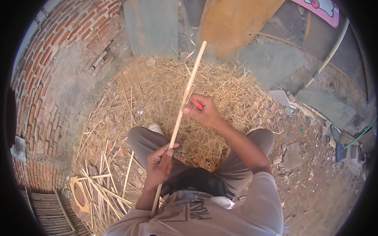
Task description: The person sits cross-legged on a pile of straw and uses a red utility knife to shave the surface of a long bamboo stick. They hold the stick with their left hand and scrape it with the knife in their right hand, moving the tool along the length of the stick repeatedly.
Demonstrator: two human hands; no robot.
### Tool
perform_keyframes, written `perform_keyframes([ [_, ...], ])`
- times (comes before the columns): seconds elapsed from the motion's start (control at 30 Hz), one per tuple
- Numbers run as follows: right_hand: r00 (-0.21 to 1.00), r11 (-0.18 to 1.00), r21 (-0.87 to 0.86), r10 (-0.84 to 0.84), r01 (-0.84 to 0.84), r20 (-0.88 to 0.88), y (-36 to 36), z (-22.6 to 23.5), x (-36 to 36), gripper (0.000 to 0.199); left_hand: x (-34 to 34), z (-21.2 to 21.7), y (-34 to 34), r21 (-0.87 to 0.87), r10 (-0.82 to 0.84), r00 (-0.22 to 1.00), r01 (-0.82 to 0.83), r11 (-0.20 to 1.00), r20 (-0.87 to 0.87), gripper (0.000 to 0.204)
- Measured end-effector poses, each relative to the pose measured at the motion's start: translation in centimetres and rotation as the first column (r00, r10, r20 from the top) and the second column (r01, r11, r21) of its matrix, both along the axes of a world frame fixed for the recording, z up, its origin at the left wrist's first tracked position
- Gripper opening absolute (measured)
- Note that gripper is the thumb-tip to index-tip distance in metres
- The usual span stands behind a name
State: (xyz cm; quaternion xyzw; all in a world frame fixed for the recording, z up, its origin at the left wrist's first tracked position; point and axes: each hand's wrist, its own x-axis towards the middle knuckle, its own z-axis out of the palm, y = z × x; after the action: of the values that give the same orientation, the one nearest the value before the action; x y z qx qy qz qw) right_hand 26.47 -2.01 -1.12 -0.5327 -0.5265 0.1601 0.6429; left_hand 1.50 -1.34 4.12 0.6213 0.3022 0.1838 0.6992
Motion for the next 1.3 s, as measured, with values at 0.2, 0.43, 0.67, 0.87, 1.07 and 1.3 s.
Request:
perform_keyframes([
  [0.2, 0.952, 0.982, -0.189, -0.070, 0.013, -0.297, -0.1, 0.7, -1.2, 0.043, 0.7, -1.0, 0.0, 0.061, 0.021, 0.999, -0.018, 0.998, -0.046, 0.031],
  [0.43, 0.977, 0.938, -0.337, -0.140, 0.079, -0.162, -0.5, 0.8, 0.0, 0.039, 1.8, -1.2, 0.1, 0.052, 0.052, 0.997, -0.049, 0.997, -0.058, 0.027],
  [0.67, 0.831, 0.834, -0.185, -0.544, 0.520, -0.115, -0.9, 1.9, 5.1, 0.043, 0.8, -1.2, 1.0, 0.035, 0.106, 0.988, -0.102, 0.994, -0.111, 0.030],
  [0.87, 0.912, 0.742, -0.536, -0.374, 0.403, 0.167, -1.7, -0.9, 10.6, 0.062, 0.4, -1.2, 2.3, -0.015, -0.026, 0.999, 0.026, 1.000, -0.048, 0.033],
  [1.07, 0.803, 0.912, -0.380, -0.108, -0.156, -0.587, 1.4, -1.2, 2.1, 0.032, 2.1, -3.2, 2.7, -0.118, -0.098, 0.993, 0.090, 0.989, -0.066, 0.036],
  [1.3, 0.643, 0.961, -0.273, -0.239, 0.048, -0.728, 2.3, -3.2, 6.1, 0.029, -2.2, -3.5, 0.2, -0.232, -0.204, 0.974, 0.176, 0.957, -0.101, 0.038],
])
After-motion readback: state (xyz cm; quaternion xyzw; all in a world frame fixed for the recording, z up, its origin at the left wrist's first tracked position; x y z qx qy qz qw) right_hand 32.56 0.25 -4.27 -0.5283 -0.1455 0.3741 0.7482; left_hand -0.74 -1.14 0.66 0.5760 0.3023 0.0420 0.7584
